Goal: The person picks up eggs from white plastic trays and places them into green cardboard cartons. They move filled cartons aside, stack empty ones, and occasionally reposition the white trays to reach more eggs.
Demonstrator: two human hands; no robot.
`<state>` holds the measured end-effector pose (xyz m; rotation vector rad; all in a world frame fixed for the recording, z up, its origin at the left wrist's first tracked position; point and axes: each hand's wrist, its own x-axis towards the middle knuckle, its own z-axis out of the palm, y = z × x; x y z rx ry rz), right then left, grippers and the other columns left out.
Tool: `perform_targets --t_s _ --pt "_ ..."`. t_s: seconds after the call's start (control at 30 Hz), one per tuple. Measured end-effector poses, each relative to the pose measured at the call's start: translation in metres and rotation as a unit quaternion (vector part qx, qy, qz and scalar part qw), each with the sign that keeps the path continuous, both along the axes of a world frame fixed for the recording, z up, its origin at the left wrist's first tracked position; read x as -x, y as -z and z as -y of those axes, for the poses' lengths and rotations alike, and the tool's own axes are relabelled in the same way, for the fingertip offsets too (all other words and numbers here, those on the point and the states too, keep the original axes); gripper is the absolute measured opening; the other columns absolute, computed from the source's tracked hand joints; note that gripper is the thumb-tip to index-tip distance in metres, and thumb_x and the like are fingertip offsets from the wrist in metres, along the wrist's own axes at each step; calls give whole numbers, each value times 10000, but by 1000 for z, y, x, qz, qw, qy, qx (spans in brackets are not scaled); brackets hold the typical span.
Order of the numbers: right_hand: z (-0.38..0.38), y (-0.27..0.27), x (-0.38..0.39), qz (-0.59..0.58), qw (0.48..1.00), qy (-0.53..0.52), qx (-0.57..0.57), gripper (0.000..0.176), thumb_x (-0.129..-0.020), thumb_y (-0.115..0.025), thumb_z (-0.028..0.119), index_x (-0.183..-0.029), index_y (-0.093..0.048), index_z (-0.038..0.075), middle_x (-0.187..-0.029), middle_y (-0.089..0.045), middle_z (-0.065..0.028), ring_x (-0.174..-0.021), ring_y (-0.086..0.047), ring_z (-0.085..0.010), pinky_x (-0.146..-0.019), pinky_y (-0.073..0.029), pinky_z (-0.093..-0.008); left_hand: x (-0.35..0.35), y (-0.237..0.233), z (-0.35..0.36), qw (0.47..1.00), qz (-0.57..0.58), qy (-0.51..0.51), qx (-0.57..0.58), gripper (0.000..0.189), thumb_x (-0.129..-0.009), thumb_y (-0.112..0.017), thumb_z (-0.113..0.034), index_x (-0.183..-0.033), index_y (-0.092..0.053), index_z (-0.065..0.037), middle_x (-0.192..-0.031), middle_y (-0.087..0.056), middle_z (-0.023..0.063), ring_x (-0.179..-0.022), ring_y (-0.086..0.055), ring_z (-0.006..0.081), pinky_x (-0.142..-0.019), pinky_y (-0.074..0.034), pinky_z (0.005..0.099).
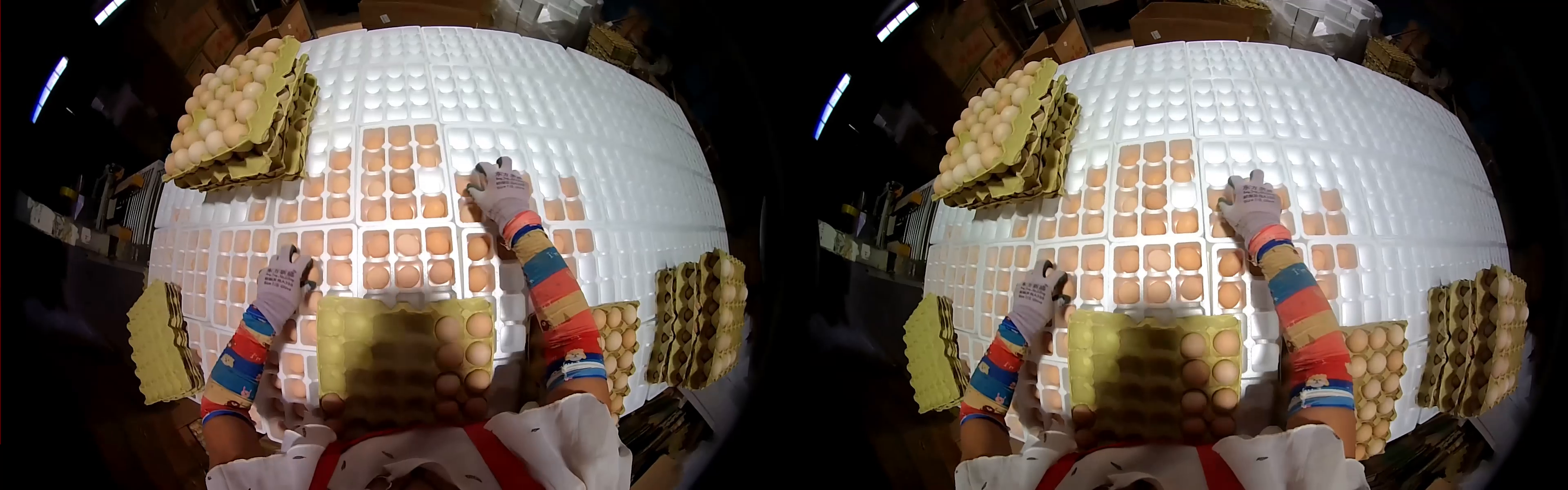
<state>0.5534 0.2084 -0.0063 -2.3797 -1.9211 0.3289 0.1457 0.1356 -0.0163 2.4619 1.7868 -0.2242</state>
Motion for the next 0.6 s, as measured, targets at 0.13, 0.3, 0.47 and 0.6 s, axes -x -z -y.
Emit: perform_targets --t_s 0.13,0.3,0.47,0.6 --pt "-5 20 -26 61 997 -51 9 406 -914 -468 396 -1245 -543 174 -1207 -517 -153 -1085 -574 -317 -889 -465 -446 -27 -17 -22 984 166 -9 57 469 -815 -667 -260 -1261 -543 -183 -1229 -508 130 -1070 -572 319 -863 -501 424" --pt "-31 24 -32 -57 989 20 -135 443 -933 -426 368 -1303 -526 146 -1096 -608 -133 -1007 -603 -313 -880 -463 -441 -180 -13 -92 923 380 40 -43 472 -854 -644 -254 -1289 -522 -121 -1186 -592 119 -1034 -605 328 -909 -475 381" --pt "-72 55 -37 -69 939 -36 -336 407 -858 -553 201 -1264 -553 168 -1153 -575 -84 -1039 -561 -296 -847 -488 -435 -261 6 -155 985 117 54 119 371 -893 -513 -382 -1087 -622 -86 -1100 -633 159 -1013 -614 353 -886 -480 449" --pt "-87 86 -42 -16 932 -127 -339 414 -839 -569 161 -1251 -565 197 -1156 -574 -66 -1047 -553 -262 -915 -421 -421 -262 13 -198 620 657 -184 387 326 -898 -573 -262 -1166 -639 -89 -923 -655 106 -802 -665 221 -691 -539 314"
